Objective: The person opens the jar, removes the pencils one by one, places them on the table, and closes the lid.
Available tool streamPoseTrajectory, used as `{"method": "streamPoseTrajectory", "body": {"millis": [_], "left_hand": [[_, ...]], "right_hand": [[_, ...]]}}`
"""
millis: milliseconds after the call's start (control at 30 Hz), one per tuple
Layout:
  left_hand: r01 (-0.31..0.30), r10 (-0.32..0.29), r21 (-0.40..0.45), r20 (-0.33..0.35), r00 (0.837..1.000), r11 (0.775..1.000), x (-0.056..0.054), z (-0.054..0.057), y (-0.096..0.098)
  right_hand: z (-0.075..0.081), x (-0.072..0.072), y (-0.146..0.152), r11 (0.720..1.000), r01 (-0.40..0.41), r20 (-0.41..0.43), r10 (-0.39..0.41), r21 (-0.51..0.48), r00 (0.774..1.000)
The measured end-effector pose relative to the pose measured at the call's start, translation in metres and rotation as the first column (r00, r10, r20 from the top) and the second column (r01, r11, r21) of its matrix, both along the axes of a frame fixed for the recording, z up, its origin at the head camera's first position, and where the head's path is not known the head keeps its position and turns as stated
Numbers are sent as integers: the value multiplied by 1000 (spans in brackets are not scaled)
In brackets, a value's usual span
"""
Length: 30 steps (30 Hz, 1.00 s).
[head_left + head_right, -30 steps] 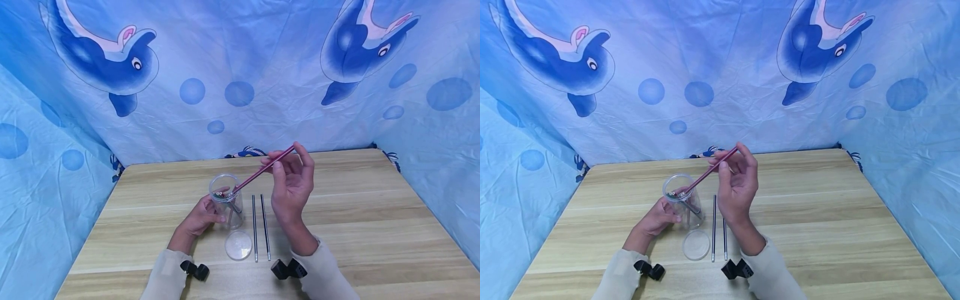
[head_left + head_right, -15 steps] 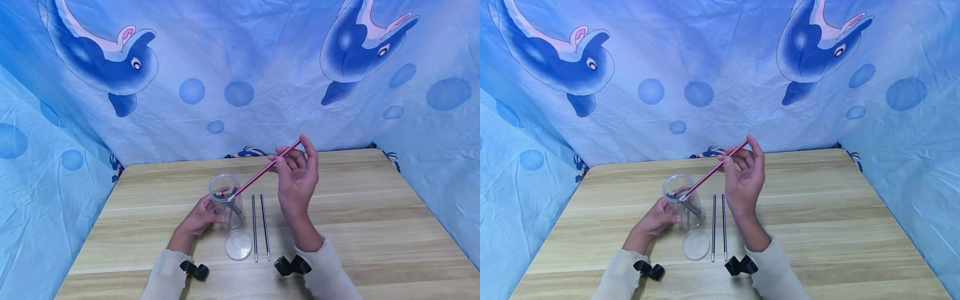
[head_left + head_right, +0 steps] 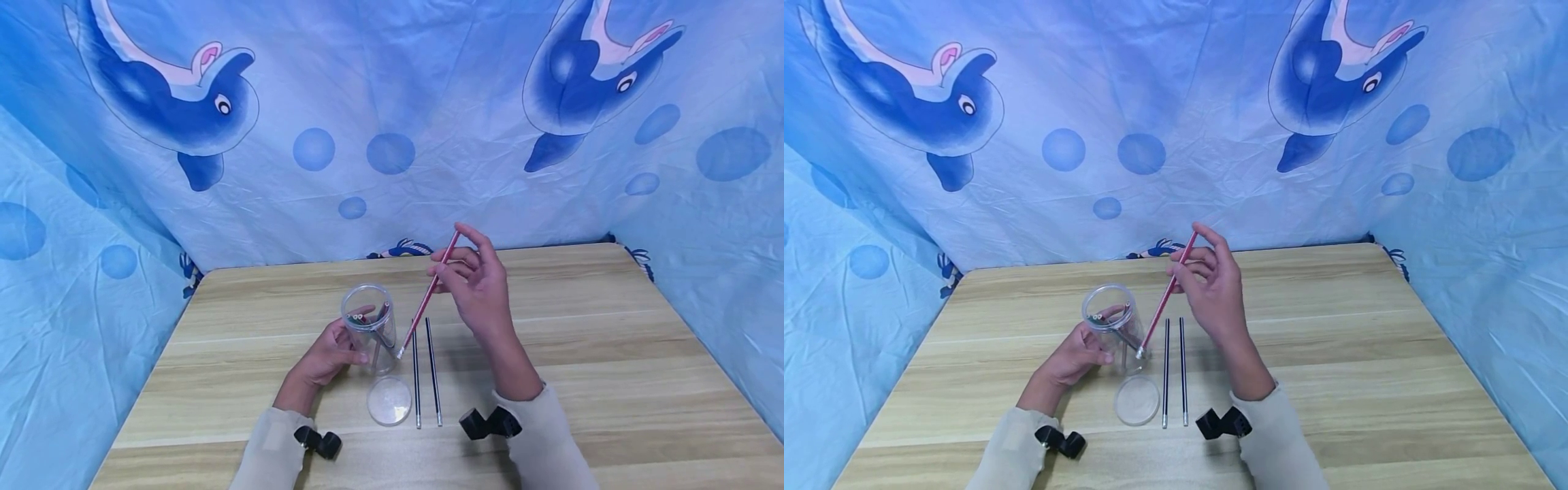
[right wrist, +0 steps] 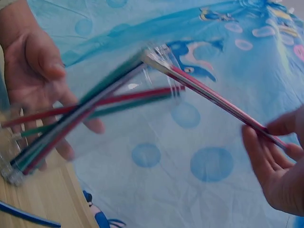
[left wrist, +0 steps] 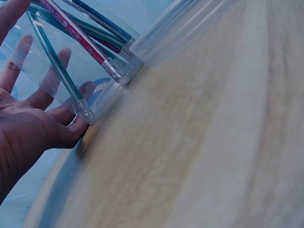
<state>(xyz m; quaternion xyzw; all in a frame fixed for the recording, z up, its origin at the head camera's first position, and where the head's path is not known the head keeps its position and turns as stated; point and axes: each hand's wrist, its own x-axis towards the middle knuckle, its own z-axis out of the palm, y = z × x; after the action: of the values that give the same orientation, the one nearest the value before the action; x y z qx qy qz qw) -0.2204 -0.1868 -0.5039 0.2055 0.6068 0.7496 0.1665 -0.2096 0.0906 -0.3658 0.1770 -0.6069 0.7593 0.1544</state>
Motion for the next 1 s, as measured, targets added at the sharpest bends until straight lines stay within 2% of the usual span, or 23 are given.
{"method": "streamPoseTrajectory", "body": {"millis": [133,233,333,433,633,733,833,933,1000], "left_hand": [[5,-5,4,-1,1000,1000,-1,0,1],[6,-6,6,-4,1000,1000,0,-1,0],[3,-3,11,-9,1000,1000,2,-1,-2],[4,-3,18,-16,1000,1000,3,-2,-4],[17,-16,26,-28,999,1000,-1,-4,-4],[17,-17,28,-20,1000,999,-1,-4,-3],[9,-9,26,-12,1000,1000,1,-3,-3],[4,-4,19,-7,1000,1000,2,0,-3],[4,-4,15,-6,1000,1000,3,1,-3]], "right_hand": [[-4,-7,11,977,-109,76,96,181,992],[-13,-13,17,951,-176,133,146,254,980],[-25,-18,18,937,-229,206,178,264,962],[-44,-24,21,922,-287,275,215,258,937],[-93,-37,36,875,-422,409,304,238,860],[-112,-39,40,865,-446,466,304,232,831],[-123,-37,38,859,-457,511,294,229,808],[-128,-35,35,851,-443,535,242,284,809],[-130,-34,33,833,-417,526,187,363,830]]}}
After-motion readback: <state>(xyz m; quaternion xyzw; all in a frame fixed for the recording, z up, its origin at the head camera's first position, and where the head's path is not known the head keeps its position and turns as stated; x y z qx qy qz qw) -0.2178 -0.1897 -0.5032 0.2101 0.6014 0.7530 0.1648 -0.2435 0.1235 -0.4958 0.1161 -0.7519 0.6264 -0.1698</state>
